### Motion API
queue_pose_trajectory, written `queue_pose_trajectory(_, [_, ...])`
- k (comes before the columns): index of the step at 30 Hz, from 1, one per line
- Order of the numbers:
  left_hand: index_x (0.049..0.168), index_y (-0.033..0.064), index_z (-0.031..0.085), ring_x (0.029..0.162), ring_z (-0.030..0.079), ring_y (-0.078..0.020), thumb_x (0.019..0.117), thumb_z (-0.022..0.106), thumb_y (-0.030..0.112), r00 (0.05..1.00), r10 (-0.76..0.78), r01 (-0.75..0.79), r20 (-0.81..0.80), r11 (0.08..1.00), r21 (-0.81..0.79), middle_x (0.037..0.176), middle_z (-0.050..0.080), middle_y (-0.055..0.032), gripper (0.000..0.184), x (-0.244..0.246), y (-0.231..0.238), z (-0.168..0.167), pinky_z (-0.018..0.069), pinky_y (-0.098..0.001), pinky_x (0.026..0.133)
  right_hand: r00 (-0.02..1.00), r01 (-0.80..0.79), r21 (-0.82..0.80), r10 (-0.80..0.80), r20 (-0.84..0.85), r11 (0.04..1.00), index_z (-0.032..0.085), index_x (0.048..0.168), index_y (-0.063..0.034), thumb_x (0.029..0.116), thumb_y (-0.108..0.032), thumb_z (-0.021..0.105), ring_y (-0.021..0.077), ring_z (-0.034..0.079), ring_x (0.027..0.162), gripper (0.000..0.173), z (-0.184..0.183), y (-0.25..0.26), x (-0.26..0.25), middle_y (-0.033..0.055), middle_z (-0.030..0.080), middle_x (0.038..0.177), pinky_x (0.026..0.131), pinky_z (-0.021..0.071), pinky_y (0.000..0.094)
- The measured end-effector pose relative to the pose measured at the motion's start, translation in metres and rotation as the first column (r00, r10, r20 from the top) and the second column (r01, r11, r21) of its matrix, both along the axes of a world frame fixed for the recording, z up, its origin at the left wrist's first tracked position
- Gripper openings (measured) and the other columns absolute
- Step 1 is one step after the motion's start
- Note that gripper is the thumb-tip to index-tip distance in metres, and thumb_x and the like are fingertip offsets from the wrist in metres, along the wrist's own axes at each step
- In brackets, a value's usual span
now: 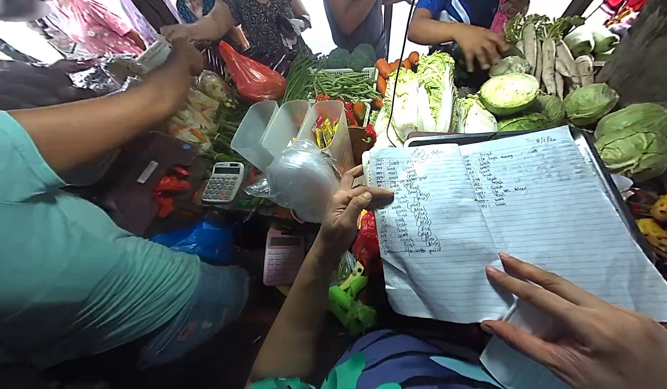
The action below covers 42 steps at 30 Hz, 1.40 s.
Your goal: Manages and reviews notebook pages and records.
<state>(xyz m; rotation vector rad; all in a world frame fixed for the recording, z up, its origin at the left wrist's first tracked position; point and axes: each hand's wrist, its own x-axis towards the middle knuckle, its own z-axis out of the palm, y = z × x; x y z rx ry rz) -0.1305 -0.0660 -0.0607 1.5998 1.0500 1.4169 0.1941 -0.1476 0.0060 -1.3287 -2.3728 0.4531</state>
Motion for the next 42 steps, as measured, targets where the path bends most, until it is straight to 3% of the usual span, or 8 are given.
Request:
queue_pose_trajectory(4, [0.094,0.0078,0.076,0.137,0.047,-0.0211,0.1028,0.038,0.02,1.0,-0.025,0.025,0.013,1.0,0.003,0.151,0.044,-0.0146,0.042,-0.004,-0.006,-0.005,0.048,-0.0357,0.107,1.0,-0.004,0.02,0.004,-0.004,1.0,0.074,0.128,-0.0128,0.091,-0.046,0.074,0.0262,0.072,0.111,0.05,-0.002,0.001,0.001,0.0146,0.065,0.14,0.079,0.0587,0.043])
queue_pose_trajectory(9, [0.098,0.0091,0.078,0.14,0.044,-0.0229,0.1046,0.039,0.023,0.999,-0.042,0.042,0.03,0.999,0.012,0.152,0.044,-0.015,0.042,-0.005,-0.011,-0.007,0.0452,-0.0375,0.111,1.0,0.003,0.032,-0.002,-0.013,0.999,0.074,0.128,-0.0134,0.09,-0.047,0.074,0.0247,0.072,0.111,0.05,-0.003,0.001,0.0,0.0135,0.066,0.139,0.079,0.0588,0.042])
queue_pose_trajectory(15, [0.093,0.0091,0.078,0.136,0.049,-0.0177,0.1047,0.042,0.024,0.998,-0.058,0.056,0.032,0.998,0.04,0.154,0.042,-0.0131,0.04,-0.006,-0.016,-0.007,0.0477,-0.0332,0.109,0.999,0.005,0.037,-0.004,-0.035,0.999,0.074,0.128,-0.0143,0.0899,-0.048,0.074,0.023,0.071,0.115,0.051,-0.005,0.001,0.002,0.0125,0.066,0.138,0.082,0.0591,0.0415])
queue_pose_trajectory(23, [0.097,0.0114,0.079,0.133,0.05,-0.0133,0.1053,0.044,0.029,0.997,-0.059,0.058,0.046,0.998,0.024,0.155,0.04,-0.0106,0.04,-0.004,-0.023,-0.009,0.0491,-0.0302,0.106,0.999,0.001,0.04,0.001,-0.047,0.999,0.075,0.127,-0.0138,0.0894,-0.048,0.075,0.0224,0.071,0.115,0.051,-0.006,0.001,0.002,0.0129,0.066,0.138,0.083,0.059,0.04])
queue_pose_trajectory(42, [0.098,0.01,0.079,0.135,0.049,-0.0145,0.1056,0.044,0.028,0.996,-0.079,0.077,0.051,0.997,0.027,0.157,0.038,-0.0108,0.04,-0.005,-0.027,-0.012,0.0481,-0.0317,0.108,0.999,-0.011,0.044,0.013,-0.052,0.999,0.075,0.127,-0.0135,0.0894,-0.049,0.074,0.0228,0.071,0.115,0.052,-0.008,0.003,0.003,0.0139,0.067,0.137,0.083,0.0591,0.0408])
